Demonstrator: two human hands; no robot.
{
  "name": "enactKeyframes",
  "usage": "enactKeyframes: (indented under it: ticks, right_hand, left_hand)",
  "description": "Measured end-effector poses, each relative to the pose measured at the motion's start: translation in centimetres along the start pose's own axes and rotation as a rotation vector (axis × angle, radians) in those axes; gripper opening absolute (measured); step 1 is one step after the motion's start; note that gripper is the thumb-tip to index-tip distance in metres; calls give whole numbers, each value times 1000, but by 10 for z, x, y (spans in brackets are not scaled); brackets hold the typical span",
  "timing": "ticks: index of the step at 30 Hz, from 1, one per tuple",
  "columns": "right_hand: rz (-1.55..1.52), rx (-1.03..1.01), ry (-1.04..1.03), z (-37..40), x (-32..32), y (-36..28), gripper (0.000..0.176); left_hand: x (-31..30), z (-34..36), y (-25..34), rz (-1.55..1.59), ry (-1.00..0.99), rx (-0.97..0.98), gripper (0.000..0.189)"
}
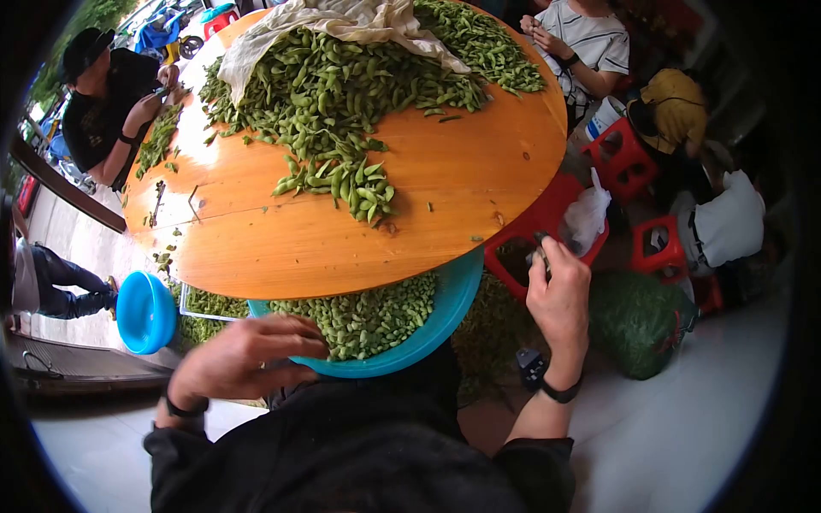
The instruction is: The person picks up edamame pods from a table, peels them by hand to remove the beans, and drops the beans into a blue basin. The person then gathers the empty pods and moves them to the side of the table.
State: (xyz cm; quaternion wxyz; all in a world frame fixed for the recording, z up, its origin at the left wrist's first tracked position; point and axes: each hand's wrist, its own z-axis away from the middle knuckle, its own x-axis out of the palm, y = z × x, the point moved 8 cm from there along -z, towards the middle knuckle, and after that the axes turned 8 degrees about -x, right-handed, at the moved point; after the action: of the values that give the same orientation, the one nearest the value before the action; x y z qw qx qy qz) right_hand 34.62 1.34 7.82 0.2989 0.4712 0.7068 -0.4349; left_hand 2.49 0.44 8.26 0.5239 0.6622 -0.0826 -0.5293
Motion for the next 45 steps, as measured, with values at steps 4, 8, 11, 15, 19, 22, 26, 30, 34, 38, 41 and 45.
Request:
enactKeyframes:
  ticks: [4,8,11,15,19,22,26,30,34,38,41,45]
  right_hand:
    - [-187,-55,-66,-63,9,-4,10]
    - [-338,41,-154,-132,52,16,16]
    - [-177,-90,-116,-174,87,25,25]
    - [5,-109,-194,-211,113,37,43]
    - [-18,-140,-188,-235,138,49,44]
    - [9,-189,-102,-250,146,42,45]
    - [7,-139,-186,-269,168,31,49]
    - [-92,-136,-190,-269,185,3,50]
    - [-385,37,-313,-251,194,3,49]
    - [-427,-205,-427,-215,185,-36,43]
    - [-437,-436,-488,-197,175,-66,42]
    - [-335,-371,-358,-223,149,-56,42]
  left_hand:
    - [-74,-18,22,-32,186,-19,30]
    - [-139,-66,-37,98,443,-184,34]
    - [-167,-95,-105,119,537,-293,45]
    - [-183,-118,-162,-27,686,-450,58]
    - [-181,-143,-173,-230,697,-524,63]
    - [-180,-166,-186,-224,744,-441,67]
    - [-180,-179,-180,-290,764,-452,65]
    - [-165,-175,-167,-297,699,-338,63]
    - [-136,-170,-138,-340,632,-220,55]
    - [-114,-165,-115,-267,522,-55,42]
    - [-112,-157,-95,-193,442,21,27]
    - [-162,-147,-114,-252,673,-15,21]
